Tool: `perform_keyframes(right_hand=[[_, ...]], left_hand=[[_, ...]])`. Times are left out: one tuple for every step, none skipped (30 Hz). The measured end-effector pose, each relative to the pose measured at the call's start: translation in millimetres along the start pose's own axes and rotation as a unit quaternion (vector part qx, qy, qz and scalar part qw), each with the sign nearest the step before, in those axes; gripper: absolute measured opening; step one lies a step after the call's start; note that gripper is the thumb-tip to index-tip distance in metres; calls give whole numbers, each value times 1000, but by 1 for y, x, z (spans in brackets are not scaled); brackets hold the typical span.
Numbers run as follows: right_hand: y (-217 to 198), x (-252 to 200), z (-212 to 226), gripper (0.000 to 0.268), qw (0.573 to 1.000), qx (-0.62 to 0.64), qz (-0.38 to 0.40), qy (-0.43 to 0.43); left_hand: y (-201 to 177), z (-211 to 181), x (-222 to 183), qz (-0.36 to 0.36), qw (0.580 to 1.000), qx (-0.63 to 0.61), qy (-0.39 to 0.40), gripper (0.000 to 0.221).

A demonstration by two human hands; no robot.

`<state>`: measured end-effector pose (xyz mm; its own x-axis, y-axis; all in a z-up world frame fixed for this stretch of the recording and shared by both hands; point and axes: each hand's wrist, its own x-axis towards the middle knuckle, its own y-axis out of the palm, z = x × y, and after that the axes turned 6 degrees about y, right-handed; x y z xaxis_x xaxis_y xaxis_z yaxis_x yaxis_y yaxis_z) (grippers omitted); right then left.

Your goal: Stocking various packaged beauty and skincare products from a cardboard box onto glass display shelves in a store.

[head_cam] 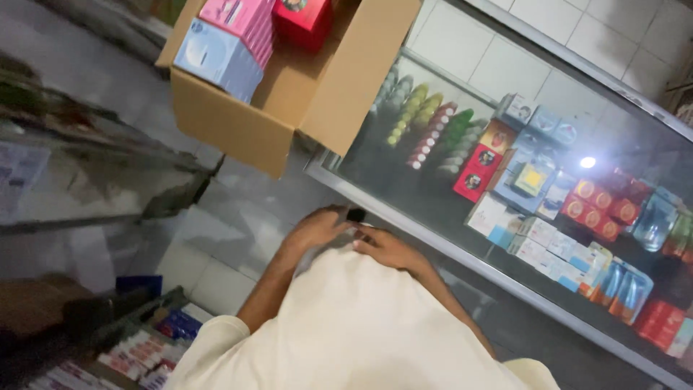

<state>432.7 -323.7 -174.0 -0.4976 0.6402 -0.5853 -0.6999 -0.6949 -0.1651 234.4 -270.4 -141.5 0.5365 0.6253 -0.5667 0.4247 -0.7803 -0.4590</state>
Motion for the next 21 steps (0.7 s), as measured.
perform_keyframes(right_hand=[[-1, -13, 21, 58, 1000, -4, 8, 4], [-8, -19, 45, 59, 999, -16, 40, -13], [-14, -24, 71, 60, 997, -28, 72, -29], [-17, -33, 83, 60, 996, -38, 79, -28], [-20, -42, 95, 61, 993, -36, 91, -60], [-23, -51, 107, 61, 990, -36, 105, -90], [-27, -50, 108, 61, 988, -46, 115, -88], [-27, -47, 109, 56, 979, -74, 121, -143], [-28, -43, 110, 50, 967, -100, 128, -198], [-34, -52, 123, 50, 965, -94, 145, -195], [-41, -60, 136, 46, 962, -82, 163, -204], [-52, -60, 155, 43, 958, -74, 166, -221], [-50, -55, 164, 43, 957, -72, 169, -225], [-52, -52, 172, 43, 960, -53, 93, -258], [-54, -48, 179, 44, 957, -35, 17, -289], [-57, -35, 179, 44, 958, -33, 13, -286], [-60, -21, 180, 48, 943, -47, -85, -318], [-59, -3, 180, 53, 918, -57, -185, -347], [-62, 15, 195, 53, 917, -51, -191, -345], [-62, 29, 209, 56, 910, -92, -244, -323], [-63, 42, 225, 61, 898, -133, -294, -298]], left_hand=[[12, 17, -8, -2, 1000, -9, -4, 56], [17, 35, -13, -8, 1000, -4, 0, 58], [21, 53, -17, -13, 1000, 2, 3, 62], [4, 35, -37, -21, 1000, -6, 2, 62], [-13, 19, -57, 10, 997, -69, 16, 62], [-27, 3, -78, 41, 990, -135, 30, 62], [-37, -4, -88, 31, 989, -144, 30, 62], [-46, -8, -100, 4, 983, -167, 76, 56], [-56, -11, -112, -24, 974, -188, 122, 51], [-57, 0, -120, -27, 974, -199, 108, 51], [-60, 11, -128, -60, 963, -202, 168, 43], [-76, 25, -130, -91, 948, -189, 238, 36], [-86, 28, -142, -92, 950, -187, 234, 36], [-97, 30, -146, -148, 906, -209, 336, 33], [-108, 32, -150, -200, 848, -229, 434, 31], [-114, 45, -145, -195, 848, -231, 435, 31], [-121, 58, -140, -217, 779, -279, 518, 47], [-131, 75, -138, -232, 703, -321, 590, 66], [-147, 79, -140, -224, 707, -321, 589, 66], [-162, 81, -146, -241, 671, -339, 613, 67], [-178, 82, -151, -257, 635, -357, 636, 69]])
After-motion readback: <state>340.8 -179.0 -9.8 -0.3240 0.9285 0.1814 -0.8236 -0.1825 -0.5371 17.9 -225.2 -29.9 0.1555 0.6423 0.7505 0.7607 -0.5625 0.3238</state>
